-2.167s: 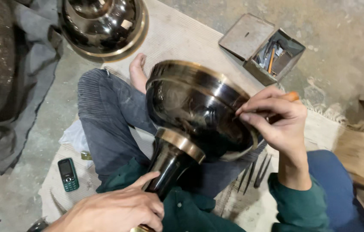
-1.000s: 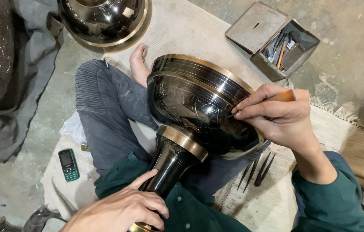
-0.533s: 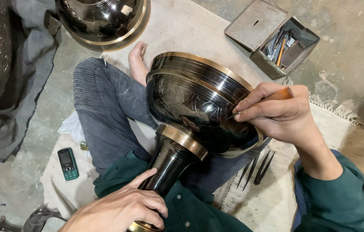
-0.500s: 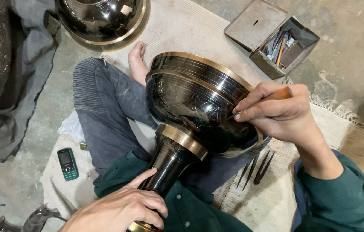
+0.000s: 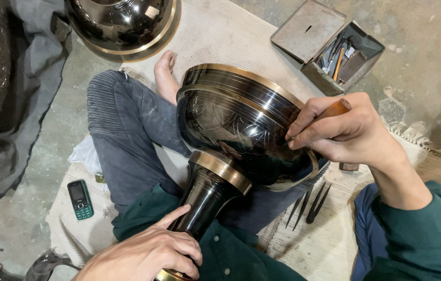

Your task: The person sits on the floor and uses a small hand tool to engrave floral patterns onto the surface of a polished metal lamp base. They hold the lamp steady with one hand while carefully carving the design with the other.

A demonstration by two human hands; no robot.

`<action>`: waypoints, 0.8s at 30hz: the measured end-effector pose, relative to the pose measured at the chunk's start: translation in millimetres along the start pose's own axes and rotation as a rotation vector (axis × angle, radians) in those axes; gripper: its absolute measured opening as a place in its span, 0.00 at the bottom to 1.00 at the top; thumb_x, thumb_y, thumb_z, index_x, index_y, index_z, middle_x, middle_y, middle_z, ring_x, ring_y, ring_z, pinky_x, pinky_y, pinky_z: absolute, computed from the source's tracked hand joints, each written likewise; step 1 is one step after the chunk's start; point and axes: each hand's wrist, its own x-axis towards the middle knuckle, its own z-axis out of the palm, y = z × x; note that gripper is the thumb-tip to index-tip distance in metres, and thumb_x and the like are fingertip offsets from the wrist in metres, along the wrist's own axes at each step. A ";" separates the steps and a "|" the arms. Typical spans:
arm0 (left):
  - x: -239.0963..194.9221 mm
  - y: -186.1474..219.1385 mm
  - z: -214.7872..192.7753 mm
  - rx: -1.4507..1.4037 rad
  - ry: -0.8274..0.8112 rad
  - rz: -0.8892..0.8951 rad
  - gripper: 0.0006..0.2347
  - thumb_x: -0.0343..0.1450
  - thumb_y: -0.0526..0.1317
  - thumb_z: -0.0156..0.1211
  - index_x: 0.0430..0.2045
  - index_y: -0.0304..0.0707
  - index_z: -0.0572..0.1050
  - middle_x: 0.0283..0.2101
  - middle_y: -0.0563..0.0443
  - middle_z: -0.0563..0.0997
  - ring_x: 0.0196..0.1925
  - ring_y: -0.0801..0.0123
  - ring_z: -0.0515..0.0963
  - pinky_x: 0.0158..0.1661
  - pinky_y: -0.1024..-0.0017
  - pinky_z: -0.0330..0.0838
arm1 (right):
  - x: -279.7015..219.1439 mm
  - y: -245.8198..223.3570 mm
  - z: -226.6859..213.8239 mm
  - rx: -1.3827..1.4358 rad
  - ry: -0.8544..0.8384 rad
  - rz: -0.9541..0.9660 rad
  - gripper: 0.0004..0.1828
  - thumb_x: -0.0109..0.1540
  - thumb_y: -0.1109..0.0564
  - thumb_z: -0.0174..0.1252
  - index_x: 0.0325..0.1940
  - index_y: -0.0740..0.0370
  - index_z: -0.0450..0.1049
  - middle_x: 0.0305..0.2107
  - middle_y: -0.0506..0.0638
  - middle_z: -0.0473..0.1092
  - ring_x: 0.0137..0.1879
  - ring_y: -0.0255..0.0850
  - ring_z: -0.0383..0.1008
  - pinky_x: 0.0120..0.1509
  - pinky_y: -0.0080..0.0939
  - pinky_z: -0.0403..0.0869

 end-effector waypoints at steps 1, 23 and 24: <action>-0.1 0.0 0.0 -0.008 0.003 -0.001 0.07 0.66 0.38 0.58 0.32 0.37 0.81 0.41 0.54 0.79 0.54 0.68 0.80 0.70 0.42 0.31 | 0.4 0.0 -0.2 -0.002 -0.006 -0.001 0.10 0.52 0.69 0.60 0.32 0.61 0.82 0.32 0.50 0.78 0.39 0.37 0.82 0.42 0.33 0.79; -15.8 -78.5 17.8 -0.085 0.701 -0.213 0.20 0.63 0.54 0.67 0.35 0.34 0.79 0.42 0.45 0.82 0.51 0.58 0.81 0.57 0.55 0.74 | -109.0 7.0 90.9 0.285 1.049 0.268 0.07 0.64 0.66 0.67 0.46 0.69 0.80 0.32 0.55 0.74 0.34 0.38 0.79 0.40 0.36 0.80; -13.0 -91.0 18.1 -0.062 0.764 -0.336 0.24 0.62 0.57 0.67 0.39 0.33 0.77 0.41 0.44 0.81 0.51 0.57 0.80 0.57 0.57 0.76 | -117.1 11.1 98.5 0.285 1.139 0.404 0.09 0.64 0.66 0.66 0.48 0.71 0.80 0.30 0.55 0.74 0.31 0.38 0.78 0.39 0.36 0.79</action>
